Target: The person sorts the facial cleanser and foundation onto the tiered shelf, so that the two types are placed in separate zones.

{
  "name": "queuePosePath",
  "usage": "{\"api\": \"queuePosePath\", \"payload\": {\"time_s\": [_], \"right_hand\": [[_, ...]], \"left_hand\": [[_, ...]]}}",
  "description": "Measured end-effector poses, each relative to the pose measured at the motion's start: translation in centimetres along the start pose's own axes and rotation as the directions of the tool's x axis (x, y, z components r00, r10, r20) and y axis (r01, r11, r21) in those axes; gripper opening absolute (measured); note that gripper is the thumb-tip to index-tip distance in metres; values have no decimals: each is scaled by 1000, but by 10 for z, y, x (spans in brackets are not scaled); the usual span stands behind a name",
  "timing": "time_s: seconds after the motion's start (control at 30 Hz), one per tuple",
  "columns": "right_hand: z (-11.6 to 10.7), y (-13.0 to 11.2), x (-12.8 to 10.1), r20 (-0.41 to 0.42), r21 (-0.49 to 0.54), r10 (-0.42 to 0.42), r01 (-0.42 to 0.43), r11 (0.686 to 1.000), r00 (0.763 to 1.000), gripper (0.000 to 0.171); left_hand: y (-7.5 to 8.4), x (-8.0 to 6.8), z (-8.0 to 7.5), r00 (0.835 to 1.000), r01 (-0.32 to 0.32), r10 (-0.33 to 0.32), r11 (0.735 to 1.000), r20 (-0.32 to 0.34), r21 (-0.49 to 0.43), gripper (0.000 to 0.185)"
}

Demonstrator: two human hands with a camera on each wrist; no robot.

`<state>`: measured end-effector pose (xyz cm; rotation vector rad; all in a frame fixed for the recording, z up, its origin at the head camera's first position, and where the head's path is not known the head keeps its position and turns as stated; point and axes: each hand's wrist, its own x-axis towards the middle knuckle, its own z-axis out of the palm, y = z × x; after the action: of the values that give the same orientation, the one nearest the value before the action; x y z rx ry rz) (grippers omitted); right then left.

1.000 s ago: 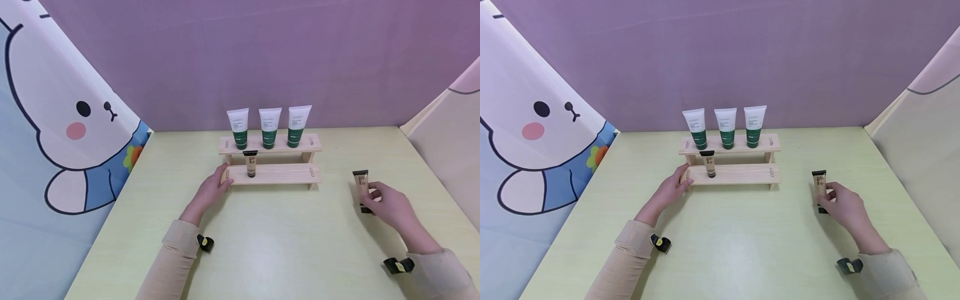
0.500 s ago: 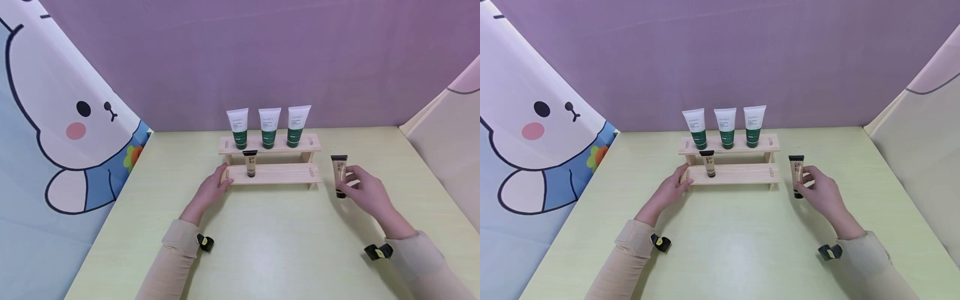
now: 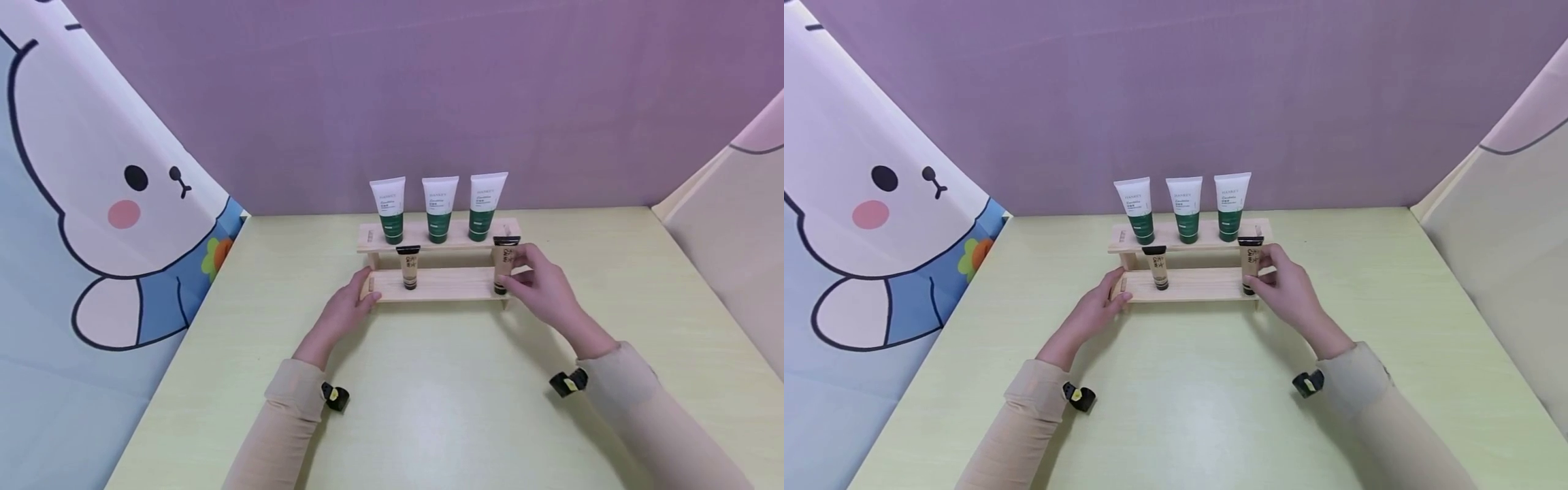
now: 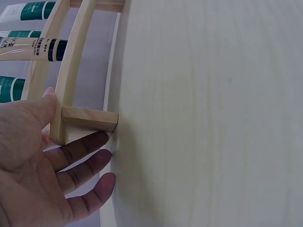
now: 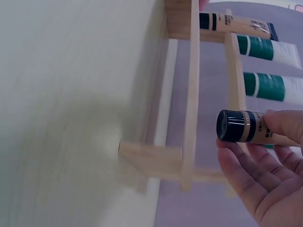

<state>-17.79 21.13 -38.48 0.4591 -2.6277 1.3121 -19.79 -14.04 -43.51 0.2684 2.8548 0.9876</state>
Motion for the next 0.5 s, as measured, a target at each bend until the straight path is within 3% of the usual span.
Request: {"api": "queuePosePath", "payload": {"time_s": [0.23,0.5], "right_hand": [[25,-3,18,56,82,-22,18,996,998,37],[35,-12,16,71,101,-17,10,995,997,35]], "left_hand": [[-1,1,2,1000,-15,15,1000,-3,5,61],[0,-1,4,1000,-20,20,1000,7,-3,62]]}}
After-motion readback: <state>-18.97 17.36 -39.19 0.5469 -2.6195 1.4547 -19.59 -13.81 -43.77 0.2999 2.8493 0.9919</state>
